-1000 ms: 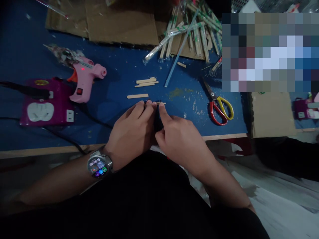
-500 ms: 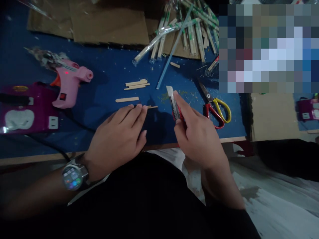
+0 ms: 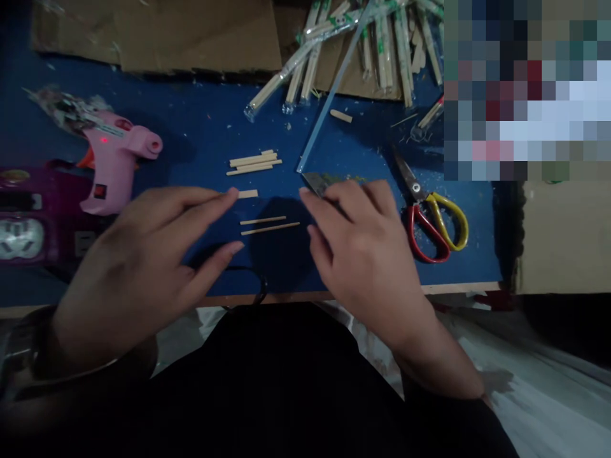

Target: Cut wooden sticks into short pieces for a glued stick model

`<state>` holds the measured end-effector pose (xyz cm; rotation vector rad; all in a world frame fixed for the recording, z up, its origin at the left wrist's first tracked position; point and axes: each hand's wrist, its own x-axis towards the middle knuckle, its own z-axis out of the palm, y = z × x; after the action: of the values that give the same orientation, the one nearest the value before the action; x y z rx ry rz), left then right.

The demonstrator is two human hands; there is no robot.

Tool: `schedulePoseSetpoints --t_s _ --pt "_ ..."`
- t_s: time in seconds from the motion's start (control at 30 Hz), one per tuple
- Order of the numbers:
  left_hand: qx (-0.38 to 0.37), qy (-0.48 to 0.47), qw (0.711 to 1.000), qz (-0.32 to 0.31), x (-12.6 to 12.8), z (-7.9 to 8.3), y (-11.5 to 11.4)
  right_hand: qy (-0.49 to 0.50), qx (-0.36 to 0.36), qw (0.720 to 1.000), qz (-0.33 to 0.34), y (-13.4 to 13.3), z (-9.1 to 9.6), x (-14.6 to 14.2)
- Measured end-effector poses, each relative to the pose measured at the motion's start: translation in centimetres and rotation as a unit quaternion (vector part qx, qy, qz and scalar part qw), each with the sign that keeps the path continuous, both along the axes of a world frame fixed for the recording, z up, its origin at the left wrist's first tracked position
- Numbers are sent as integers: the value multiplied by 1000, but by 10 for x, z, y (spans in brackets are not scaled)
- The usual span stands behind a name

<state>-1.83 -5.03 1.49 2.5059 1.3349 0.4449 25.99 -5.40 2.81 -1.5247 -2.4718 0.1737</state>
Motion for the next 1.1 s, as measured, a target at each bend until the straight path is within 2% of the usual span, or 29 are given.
schedulePoseSetpoints --t_s 0.1,0.17,0.43,0.57,0.67,1.1 --pt "17 7 1000 18 -5 -2 4 1 -15 996 85 3 -3 -17" --pt "22 4 1000 13 -6 -7 6 -3 -18 994 109 5 -7 -26" --pt "38 -46 998 -7 -4 -18 9 35 -32 996 78 8 -16 -35" --pt "70 -53 996 22 -4 -21 7 59 -47 996 52 9 -18 -38" --pt "63 -37 996 43 -3 -20 5 71 -46 995 58 11 -17 -40" --pt "28 -48 998 33 -7 -18 5 94 -51 993 42 10 -18 -41"
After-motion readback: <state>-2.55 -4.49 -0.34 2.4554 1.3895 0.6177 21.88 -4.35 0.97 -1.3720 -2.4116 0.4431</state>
